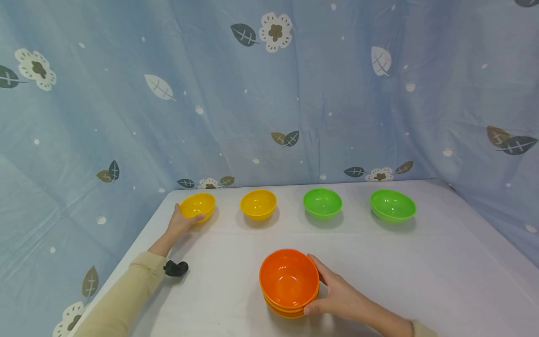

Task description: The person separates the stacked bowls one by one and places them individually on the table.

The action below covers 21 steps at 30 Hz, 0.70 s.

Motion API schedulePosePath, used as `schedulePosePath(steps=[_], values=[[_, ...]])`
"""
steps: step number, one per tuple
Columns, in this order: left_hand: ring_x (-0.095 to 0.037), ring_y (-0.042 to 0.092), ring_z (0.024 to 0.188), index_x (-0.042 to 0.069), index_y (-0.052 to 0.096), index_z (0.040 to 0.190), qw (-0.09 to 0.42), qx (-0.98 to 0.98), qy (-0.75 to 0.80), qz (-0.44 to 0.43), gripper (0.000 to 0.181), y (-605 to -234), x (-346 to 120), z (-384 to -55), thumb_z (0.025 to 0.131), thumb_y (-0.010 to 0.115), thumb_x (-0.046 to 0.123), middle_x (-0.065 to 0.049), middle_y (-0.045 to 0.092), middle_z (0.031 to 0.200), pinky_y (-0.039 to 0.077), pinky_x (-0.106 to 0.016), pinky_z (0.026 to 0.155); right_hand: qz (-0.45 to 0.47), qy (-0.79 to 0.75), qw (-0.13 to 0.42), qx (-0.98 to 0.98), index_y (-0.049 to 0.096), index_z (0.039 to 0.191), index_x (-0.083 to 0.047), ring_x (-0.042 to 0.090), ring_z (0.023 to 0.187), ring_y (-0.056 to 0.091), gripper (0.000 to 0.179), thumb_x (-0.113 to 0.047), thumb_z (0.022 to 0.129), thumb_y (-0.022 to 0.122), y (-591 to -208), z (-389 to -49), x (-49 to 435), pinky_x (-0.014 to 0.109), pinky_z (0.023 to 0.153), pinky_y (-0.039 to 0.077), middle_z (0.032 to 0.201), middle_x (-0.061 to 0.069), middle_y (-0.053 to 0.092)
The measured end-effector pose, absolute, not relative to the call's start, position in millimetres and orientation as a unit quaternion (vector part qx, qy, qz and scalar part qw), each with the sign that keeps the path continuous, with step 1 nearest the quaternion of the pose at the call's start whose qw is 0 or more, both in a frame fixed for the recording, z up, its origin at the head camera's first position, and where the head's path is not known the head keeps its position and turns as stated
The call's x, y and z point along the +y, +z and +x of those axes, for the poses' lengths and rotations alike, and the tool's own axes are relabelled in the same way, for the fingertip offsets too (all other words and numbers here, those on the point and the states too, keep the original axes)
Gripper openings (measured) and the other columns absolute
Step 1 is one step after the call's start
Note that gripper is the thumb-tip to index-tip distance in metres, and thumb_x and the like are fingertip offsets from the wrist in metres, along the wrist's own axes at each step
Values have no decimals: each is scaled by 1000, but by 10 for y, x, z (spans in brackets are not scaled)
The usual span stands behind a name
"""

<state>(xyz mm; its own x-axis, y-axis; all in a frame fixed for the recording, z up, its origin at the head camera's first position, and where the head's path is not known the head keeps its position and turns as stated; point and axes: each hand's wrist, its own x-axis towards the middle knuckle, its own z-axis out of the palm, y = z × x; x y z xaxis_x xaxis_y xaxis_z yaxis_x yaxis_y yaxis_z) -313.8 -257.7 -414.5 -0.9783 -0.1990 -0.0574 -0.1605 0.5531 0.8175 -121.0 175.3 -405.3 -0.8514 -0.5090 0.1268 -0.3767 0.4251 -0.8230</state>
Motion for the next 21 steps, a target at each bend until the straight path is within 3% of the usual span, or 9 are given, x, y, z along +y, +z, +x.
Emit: schedulePosePath(steps=[8, 21], values=[[-43, 14, 134, -7, -14, 140, 40, -887, -447, 108, 114, -4121, -2566, -3201, 77, 71, 32, -33, 6, 146, 14, -50, 110, -259, -486, 77, 831, 18, 144, 2, 7, 123, 41, 98, -33, 73, 76, -4057, -1206, 1747, 63, 91, 34, 143, 22, 33], [-42, 15, 134, -8, -15, 140, 41, -884, -447, 129, 111, -4064, -2541, -3213, 79, 69, 31, -33, 7, 145, 14, -50, 110, -253, -455, 76, 850, 18, 145, -2, 16, 125, 42, 97, -37, 75, 74, -4054, -1207, 1746, 50, 93, 41, 144, 19, 34]])
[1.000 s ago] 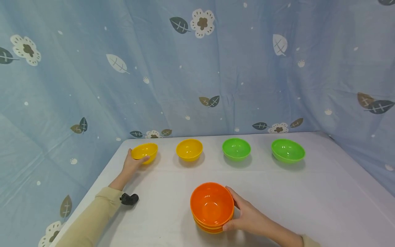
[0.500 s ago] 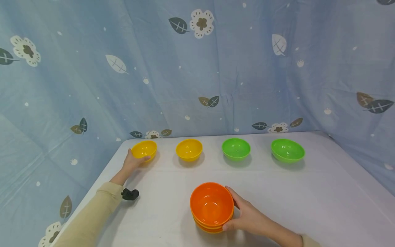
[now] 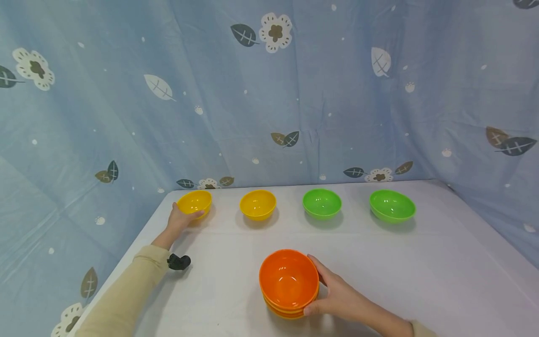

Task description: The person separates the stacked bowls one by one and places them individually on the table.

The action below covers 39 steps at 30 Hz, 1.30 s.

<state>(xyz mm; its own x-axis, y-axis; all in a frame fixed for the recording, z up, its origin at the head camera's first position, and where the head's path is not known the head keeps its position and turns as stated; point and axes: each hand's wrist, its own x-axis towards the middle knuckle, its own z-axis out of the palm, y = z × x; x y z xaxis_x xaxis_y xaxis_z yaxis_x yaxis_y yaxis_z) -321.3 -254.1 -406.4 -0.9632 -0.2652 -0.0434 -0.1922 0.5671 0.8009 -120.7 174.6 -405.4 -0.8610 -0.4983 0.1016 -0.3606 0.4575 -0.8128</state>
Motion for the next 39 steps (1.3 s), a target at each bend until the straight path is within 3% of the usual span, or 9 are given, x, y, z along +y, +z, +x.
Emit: schedulePosePath(steps=[2, 8, 14, 17, 23, 27, 39], values=[[-42, 14, 134, -7, -16, 140, 36, -883, -448, 134, 111, -4056, -2545, -3217, 80, 69, 31, -32, 5, 146, 13, -50, 111, -253, -455, 77, 850, 18, 145, -2, 17, 125, 42, 97, -37, 75, 74, -4052, -1208, 1745, 51, 93, 41, 144, 19, 33], [-42, 13, 134, -5, -18, 140, 28, -876, -460, 145, 111, -4075, -2547, -3244, 80, 68, 31, -31, 3, 146, 13, -50, 111, -251, -470, 83, 842, 17, 144, 2, 37, 123, 42, 99, -36, 73, 75, -4045, -1212, 1734, 59, 92, 36, 143, 21, 32], [-42, 12, 134, -5, -19, 140, 25, -873, -465, 145, 111, -4081, -2546, -3246, 80, 68, 29, -31, 0, 146, 12, -51, 110, -253, -457, 75, 850, 18, 144, 0, 16, 124, 43, 98, -36, 73, 75, -4048, -1213, 1734, 56, 92, 39, 143, 19, 34], [-43, 11, 133, -5, -20, 139, 24, -872, -468, 143, 111, -4078, -2548, -3228, 81, 68, 28, -31, -3, 145, 12, -52, 110, -254, -455, 74, 850, 18, 145, -1, 12, 123, 43, 98, -36, 73, 75, -4051, -1215, 1735, 52, 93, 41, 143, 19, 35], [-43, 10, 133, -4, -21, 139, 28, -873, -467, 138, 112, -4039, -2533, -3180, 80, 68, 29, -30, -7, 145, 12, -51, 110, -253, -454, 77, 851, 18, 144, 1, 24, 124, 45, 98, -35, 73, 75, -4043, -1220, 1735, 37, 94, 43, 143, 19, 34], [-43, 11, 133, -4, -19, 140, 35, -875, -465, 129, 112, -4009, -2515, -3154, 79, 69, 29, -30, -6, 146, 14, -51, 110, -252, -455, 79, 850, 17, 144, 1, 37, 122, 43, 98, -33, 73, 76, -4038, -1216, 1740, 37, 94, 43, 143, 20, 33], [-43, 6, 135, -6, -13, 141, 80, -894, -430, 95, 111, -3906, -2405, -2943, 78, 71, 30, -27, -8, 147, 13, -53, 110, -257, -458, 77, 848, 16, 144, 2, 36, 123, 43, 99, -36, 74, 75, -4038, -1209, 1748, 37, 94, 43, 143, 21, 33]])
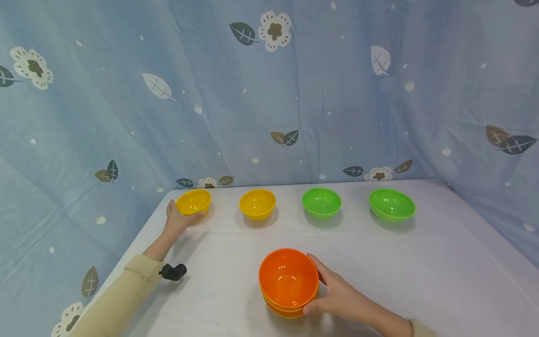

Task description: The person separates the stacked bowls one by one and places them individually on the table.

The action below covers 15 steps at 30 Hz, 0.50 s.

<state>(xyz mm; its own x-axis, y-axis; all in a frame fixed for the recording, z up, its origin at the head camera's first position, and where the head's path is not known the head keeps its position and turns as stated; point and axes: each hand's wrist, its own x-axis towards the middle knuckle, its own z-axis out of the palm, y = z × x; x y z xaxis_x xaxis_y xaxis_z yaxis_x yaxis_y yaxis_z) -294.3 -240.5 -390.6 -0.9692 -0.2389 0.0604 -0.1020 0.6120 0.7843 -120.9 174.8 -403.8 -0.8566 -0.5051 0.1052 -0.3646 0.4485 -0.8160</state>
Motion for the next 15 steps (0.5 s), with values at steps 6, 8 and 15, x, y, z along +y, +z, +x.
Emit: schedulePosePath(steps=[6, 8, 15], values=[[-44, 4, 135, -6, -7, 142, 104, -916, -384, 60, 110, -3854, -2331, -2835, 75, 73, 29, -28, -5, 148, 10, -57, 108, -256, -462, 78, 846, 16, 144, 3, 41, 121, 42, 100, -35, 73, 76, -4028, -1215, 1743, 44, 94, 43, 143, 22, 32], [-44, 7, 134, -5, -5, 142, 111, -913, -390, 42, 109, -3839, -2300, -2804, 74, 74, 27, -28, -2, 147, 10, -59, 107, -256, -462, 78, 845, 16, 144, 3, 41, 121, 42, 100, -34, 73, 76, -4031, -1217, 1743, 46, 94, 42, 143, 23, 32], [-39, 9, 136, -1, -4, 144, 79, -902, -423, 24, 109, -3785, -2156, -2699, 75, 74, 29, -23, 2, 149, 13, -53, 110, -259, -470, 80, 840, 16, 143, 4, 42, 121, 41, 100, -35, 73, 75, -4043, -1224, 1744, 57, 92, 38, 143, 23, 32]])
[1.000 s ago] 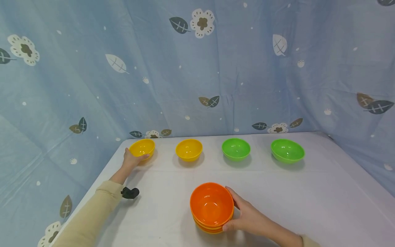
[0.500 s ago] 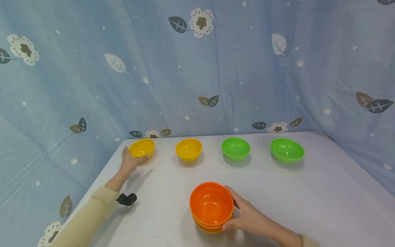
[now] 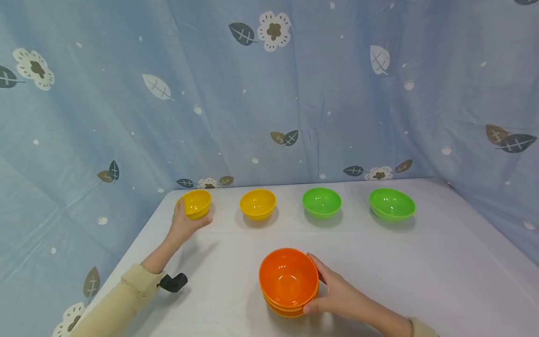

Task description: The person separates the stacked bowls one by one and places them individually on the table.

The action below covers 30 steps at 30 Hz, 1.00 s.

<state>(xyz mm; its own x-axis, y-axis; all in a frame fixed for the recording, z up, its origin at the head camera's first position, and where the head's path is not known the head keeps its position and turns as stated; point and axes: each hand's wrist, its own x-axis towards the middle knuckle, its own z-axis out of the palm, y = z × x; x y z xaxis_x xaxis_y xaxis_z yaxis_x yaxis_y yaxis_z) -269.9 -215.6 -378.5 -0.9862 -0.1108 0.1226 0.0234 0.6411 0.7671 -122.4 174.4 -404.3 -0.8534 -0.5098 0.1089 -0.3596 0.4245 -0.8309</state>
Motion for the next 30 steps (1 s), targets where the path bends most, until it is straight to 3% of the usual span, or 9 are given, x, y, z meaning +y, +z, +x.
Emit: schedulePosePath(steps=[4, 8, 13, 18, 23, 30], values=[[-39, 2, 138, 1, -7, 145, 37, -904, -425, 23, 110, -3745, -2057, -2622, 77, 73, 33, -22, -6, 151, 12, -53, 109, -256, -479, 94, 835, 14, 144, 3, 41, 122, 41, 99, -33, 75, 75, -4042, -1229, 1748, 58, 93, 37, 144, 23, 30], [-39, 4, 138, 2, -3, 146, 12, -907, -422, 5, 111, -3730, -1968, -2532, 74, 74, 40, -22, -3, 151, 14, -53, 109, -251, -488, 108, 829, 12, 145, 2, 41, 123, 39, 98, -30, 76, 74, -4032, -1232, 1751, 57, 93, 37, 145, 23, 28], [-38, 9, 138, 3, 6, 146, -9, -901, -433, -17, 111, -3774, -1866, -2415, 70, 75, 46, -19, 6, 152, 16, -52, 109, -244, -492, 115, 828, 11, 145, 1, 40, 125, 38, 99, -29, 76, 75, -4023, -1233, 1750, 43, 96, 42, 146, 23, 26], [-35, 15, 138, 6, 11, 147, -19, -894, -446, -41, 108, -3783, -1768, -2293, 69, 77, 42, -15, 14, 152, 18, -54, 108, -251, -501, 107, 821, 11, 146, -1, 26, 128, 40, 99, -27, 75, 76, -4033, -1234, 1754, 23, 96, 39, 146, 23, 25], [-36, 21, 136, 8, 17, 146, -29, -886, -457, -69, 102, -3742, -1708, -2215, 70, 78, 37, -13, 20, 151, 26, -55, 104, -249, -509, 107, 817, 11, 146, -2, 29, 128, 39, 99, -25, 75, 76, -4026, -1225, 1748, 20, 95, 38, 146, 23, 25], [-35, 27, 133, 10, 24, 145, -46, -879, -466, -96, 92, -3754, -1618, -2132, 72, 78, 28, -12, 27, 148, 32, -54, 101, -257, -514, 92, 813, 12, 147, -6, -5, 123, 36, 100, -20, 73, 77, -4011, -1222, 1743, 19, 96, 37, 147, 22, 24]])
